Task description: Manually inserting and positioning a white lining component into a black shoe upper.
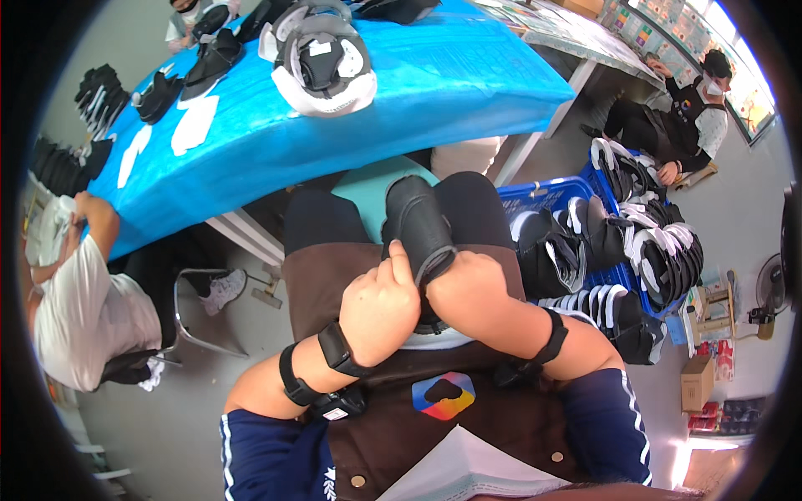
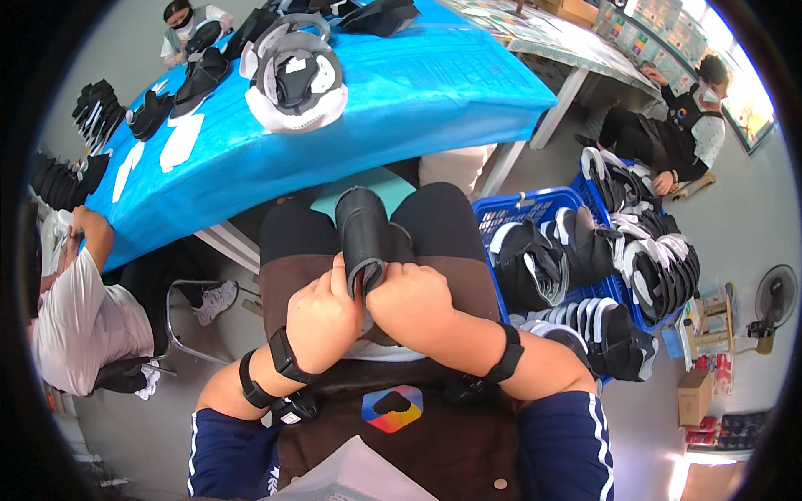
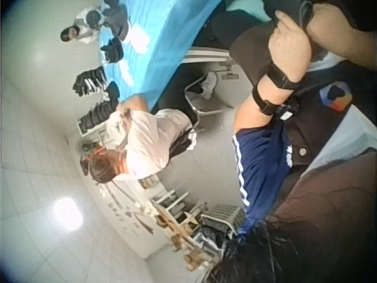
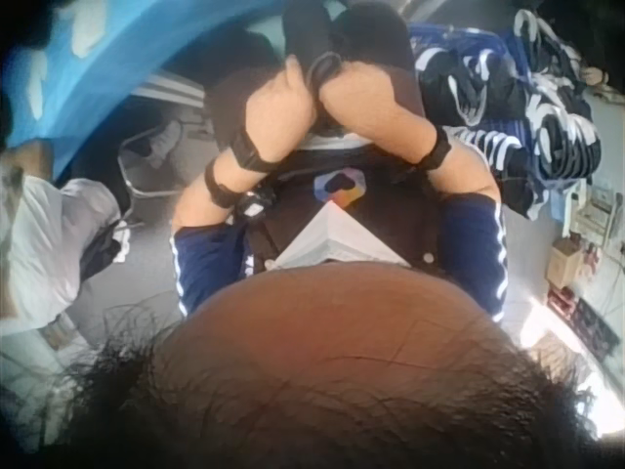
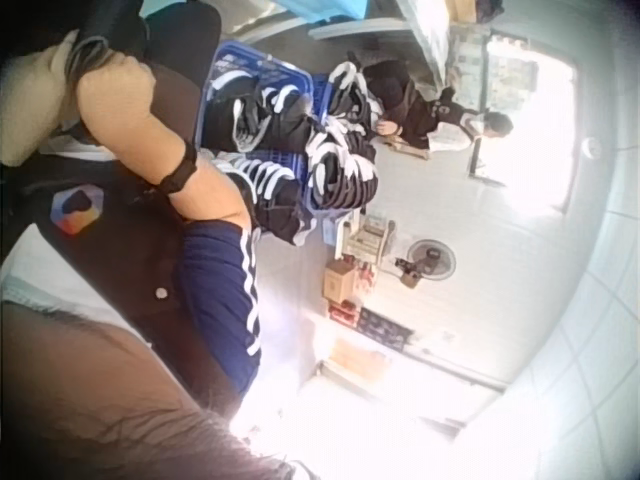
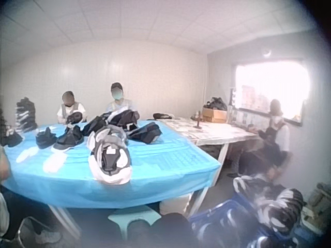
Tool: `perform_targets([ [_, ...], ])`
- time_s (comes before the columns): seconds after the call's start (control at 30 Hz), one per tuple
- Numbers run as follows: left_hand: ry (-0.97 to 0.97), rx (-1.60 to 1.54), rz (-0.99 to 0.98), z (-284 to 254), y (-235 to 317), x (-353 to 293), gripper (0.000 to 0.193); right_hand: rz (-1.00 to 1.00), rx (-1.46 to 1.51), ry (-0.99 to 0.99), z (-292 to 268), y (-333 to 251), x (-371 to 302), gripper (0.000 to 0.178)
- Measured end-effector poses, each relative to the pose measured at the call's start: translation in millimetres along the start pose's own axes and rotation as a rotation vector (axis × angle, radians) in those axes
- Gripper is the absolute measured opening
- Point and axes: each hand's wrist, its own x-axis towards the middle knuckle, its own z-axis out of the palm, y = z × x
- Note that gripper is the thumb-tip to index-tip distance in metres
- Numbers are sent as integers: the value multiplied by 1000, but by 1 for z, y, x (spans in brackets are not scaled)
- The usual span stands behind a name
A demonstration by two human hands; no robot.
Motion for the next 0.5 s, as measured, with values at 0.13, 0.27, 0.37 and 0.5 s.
perform_targets([
  [0.13,-96,81,54,16,-5,-15,45,11,14,-28,19,-8,-8,8],
  [0.27,-25,-141,-137,9,-20,-5,30,84,-18,47,24,3,0,8],
  [0.37,-25,-252,-188,-10,-36,4,44,221,115,219,6,33,-5,16],
  [0.5,112,-298,-142,-9,-32,-3,61,370,102,156,4,17,-5,36],
])
